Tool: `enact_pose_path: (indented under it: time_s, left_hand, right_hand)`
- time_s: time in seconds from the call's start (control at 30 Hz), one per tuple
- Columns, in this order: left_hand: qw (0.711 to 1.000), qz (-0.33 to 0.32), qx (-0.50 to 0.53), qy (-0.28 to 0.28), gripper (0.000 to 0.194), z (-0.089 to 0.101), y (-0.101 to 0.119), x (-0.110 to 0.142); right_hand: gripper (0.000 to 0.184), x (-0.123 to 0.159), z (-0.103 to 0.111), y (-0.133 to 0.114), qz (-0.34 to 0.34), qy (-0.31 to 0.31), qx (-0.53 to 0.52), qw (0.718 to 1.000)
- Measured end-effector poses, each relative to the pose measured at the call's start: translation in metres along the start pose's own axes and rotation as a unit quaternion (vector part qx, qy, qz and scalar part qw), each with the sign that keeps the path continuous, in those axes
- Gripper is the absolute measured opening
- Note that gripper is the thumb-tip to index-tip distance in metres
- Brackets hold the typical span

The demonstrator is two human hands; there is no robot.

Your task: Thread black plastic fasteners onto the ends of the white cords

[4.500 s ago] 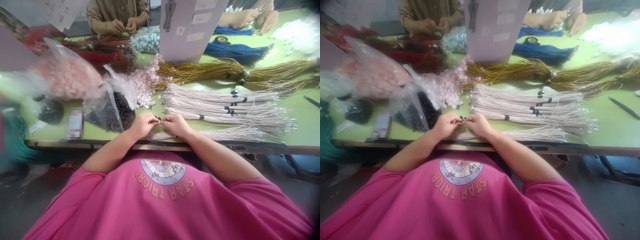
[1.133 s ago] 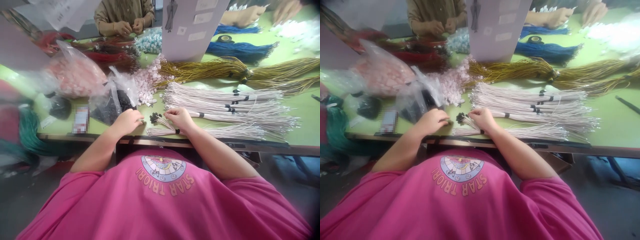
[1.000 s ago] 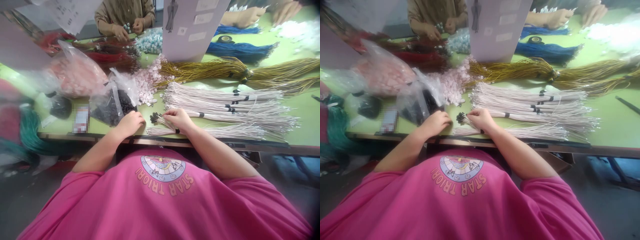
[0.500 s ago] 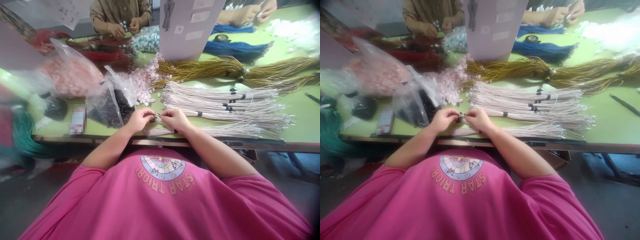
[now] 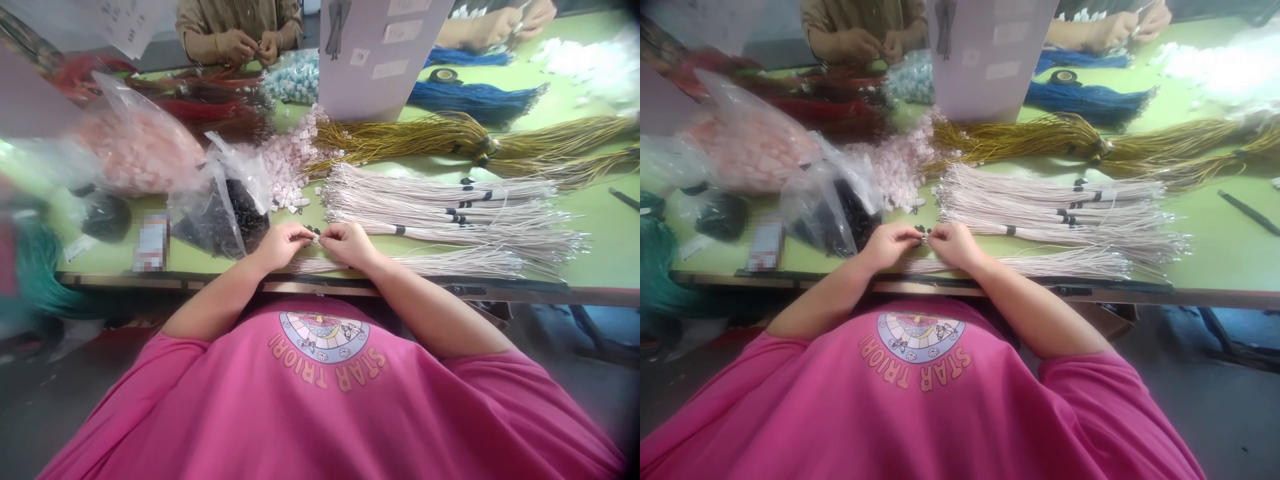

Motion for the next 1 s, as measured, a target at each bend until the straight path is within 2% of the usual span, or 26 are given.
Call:
enact_pose_path:
  time_s: [0.1,0.37,0.63,0.73,0.8,0.83,0.9,0.93,1.0]
  left_hand:
    - [0.999,-0.031,-0.034,-0.002,0.015,-0.002,0.0,0.0]
    - [0.998,-0.031,-0.05,-0.02,0.015,-0.006,0.001,-0.002]
    - [0.993,-0.044,-0.102,-0.031,0.016,0.0,0.008,-0.005]
    - [0.989,-0.048,-0.133,-0.042,0.015,0.003,0.009,-0.01]
    - [0.989,-0.038,-0.133,-0.052,0.015,0.005,0.006,-0.014]
    - [0.99,-0.028,-0.125,-0.055,0.015,0.006,0.003,-0.016]
    - [0.994,-0.003,-0.096,-0.058,0.016,0.006,-0.001,-0.018]
    - [0.995,0.007,-0.081,-0.056,0.016,0.006,-0.003,-0.019]
    - [0.997,0.014,-0.062,-0.05,0.016,0.006,-0.006,-0.019]
  right_hand:
    - [0.019,0.0,-0.001,0.0,0.0,-0.011,0.001,1.0]
    - [0.019,0.001,-0.004,0.001,0.026,-0.007,0.031,0.999]
    - [0.02,-0.002,-0.001,0.007,-0.004,-0.02,0.047,0.999]
    - [0.022,0.003,0.003,0.004,0.059,0.018,0.099,0.993]
    - [0.026,0.013,0.004,-0.005,0.13,0.033,0.167,0.977]
    - [0.027,0.018,0.003,-0.01,0.159,0.0,0.205,0.966]
    - [0.025,0.03,-0.001,-0.02,0.196,-0.106,0.299,0.928]
    - [0.025,0.035,-0.003,-0.023,0.195,-0.134,0.342,0.909]
    - [0.025,0.04,-0.007,-0.028,0.188,-0.151,0.398,0.885]
Point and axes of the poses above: each hand's wrist, its own x-axis away from the middle knuckle, its own z-axis out of the back of the hand, y = z × x, the point moved 1 cm from there along -x, towards the middle knuckle, and after that the axes turned 6 degrees about y, right-handed, at the moved point
